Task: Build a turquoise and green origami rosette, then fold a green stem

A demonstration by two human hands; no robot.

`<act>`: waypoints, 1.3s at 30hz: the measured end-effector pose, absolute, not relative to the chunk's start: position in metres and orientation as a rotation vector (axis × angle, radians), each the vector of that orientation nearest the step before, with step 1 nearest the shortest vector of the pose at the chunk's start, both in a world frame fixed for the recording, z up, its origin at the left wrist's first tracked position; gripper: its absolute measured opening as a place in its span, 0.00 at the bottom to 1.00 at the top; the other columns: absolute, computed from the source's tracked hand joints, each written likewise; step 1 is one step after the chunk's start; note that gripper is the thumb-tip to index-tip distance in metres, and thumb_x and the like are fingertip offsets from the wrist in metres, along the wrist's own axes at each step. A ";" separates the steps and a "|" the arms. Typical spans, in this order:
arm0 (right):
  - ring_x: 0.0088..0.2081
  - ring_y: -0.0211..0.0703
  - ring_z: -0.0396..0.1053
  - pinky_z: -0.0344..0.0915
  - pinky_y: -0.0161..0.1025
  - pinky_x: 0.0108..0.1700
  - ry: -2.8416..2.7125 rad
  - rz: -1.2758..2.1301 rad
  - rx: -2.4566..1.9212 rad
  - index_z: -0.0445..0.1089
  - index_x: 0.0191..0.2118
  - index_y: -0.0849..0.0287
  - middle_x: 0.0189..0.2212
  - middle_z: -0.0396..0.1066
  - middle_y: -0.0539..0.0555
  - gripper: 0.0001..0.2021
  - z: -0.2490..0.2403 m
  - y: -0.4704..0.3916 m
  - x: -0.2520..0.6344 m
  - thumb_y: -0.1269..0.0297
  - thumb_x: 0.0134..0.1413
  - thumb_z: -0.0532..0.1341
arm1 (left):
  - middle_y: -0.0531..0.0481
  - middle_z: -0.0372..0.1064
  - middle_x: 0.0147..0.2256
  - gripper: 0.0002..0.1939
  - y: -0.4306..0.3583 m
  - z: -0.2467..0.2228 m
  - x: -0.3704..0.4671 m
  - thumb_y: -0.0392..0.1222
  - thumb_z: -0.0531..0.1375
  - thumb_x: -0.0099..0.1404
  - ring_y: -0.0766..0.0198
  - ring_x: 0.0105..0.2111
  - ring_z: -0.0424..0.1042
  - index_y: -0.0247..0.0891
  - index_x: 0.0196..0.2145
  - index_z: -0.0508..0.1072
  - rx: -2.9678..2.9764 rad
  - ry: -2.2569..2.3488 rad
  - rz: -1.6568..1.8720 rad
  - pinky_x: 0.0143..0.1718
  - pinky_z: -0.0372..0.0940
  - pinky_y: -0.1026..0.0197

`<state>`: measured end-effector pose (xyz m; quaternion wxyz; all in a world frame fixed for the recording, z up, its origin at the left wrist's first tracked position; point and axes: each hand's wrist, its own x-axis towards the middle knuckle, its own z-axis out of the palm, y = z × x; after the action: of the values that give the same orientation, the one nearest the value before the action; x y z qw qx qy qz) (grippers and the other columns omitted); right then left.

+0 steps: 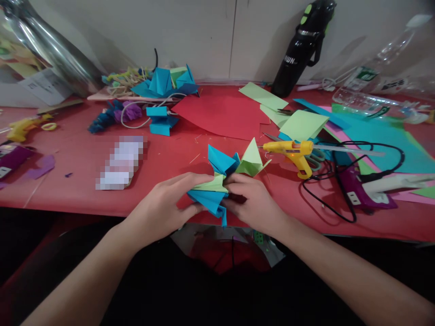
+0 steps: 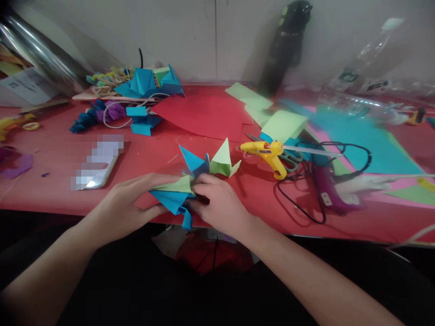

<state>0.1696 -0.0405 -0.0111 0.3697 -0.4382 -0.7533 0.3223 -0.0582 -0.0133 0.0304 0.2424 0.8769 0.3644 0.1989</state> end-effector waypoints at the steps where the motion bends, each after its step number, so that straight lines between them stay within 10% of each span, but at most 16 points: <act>1: 0.35 0.40 0.69 0.64 0.37 0.36 -1.919 0.824 -1.108 0.72 0.29 0.59 0.33 0.70 0.52 0.08 -0.011 -0.041 0.169 0.75 0.57 0.64 | 0.53 0.74 0.55 0.25 -0.013 0.030 -0.058 0.40 0.65 0.65 0.61 0.53 0.73 0.47 0.59 0.68 2.392 0.992 0.539 0.57 0.65 0.62; 31: 0.38 0.42 0.71 0.66 0.39 0.40 -1.969 0.809 -1.184 0.75 0.31 0.58 0.36 0.72 0.53 0.03 -0.004 -0.042 0.173 0.69 0.57 0.68 | 0.52 0.73 0.54 0.24 -0.015 0.032 -0.058 0.41 0.65 0.66 0.59 0.54 0.73 0.47 0.58 0.68 2.408 1.001 0.520 0.56 0.66 0.60; 39: 0.34 0.40 0.68 0.63 0.37 0.36 -1.992 0.737 -1.116 0.69 0.24 0.60 0.31 0.70 0.51 0.12 -0.012 -0.042 0.173 0.81 0.55 0.63 | 0.52 0.74 0.53 0.23 -0.015 0.032 -0.057 0.40 0.65 0.66 0.60 0.53 0.74 0.45 0.58 0.68 2.419 0.992 0.503 0.55 0.66 0.61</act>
<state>0.1728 -0.0415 -0.0118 0.3626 -0.4334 -0.7738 0.2863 -0.0573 -0.0150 0.0320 0.2372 0.8826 0.3620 0.1837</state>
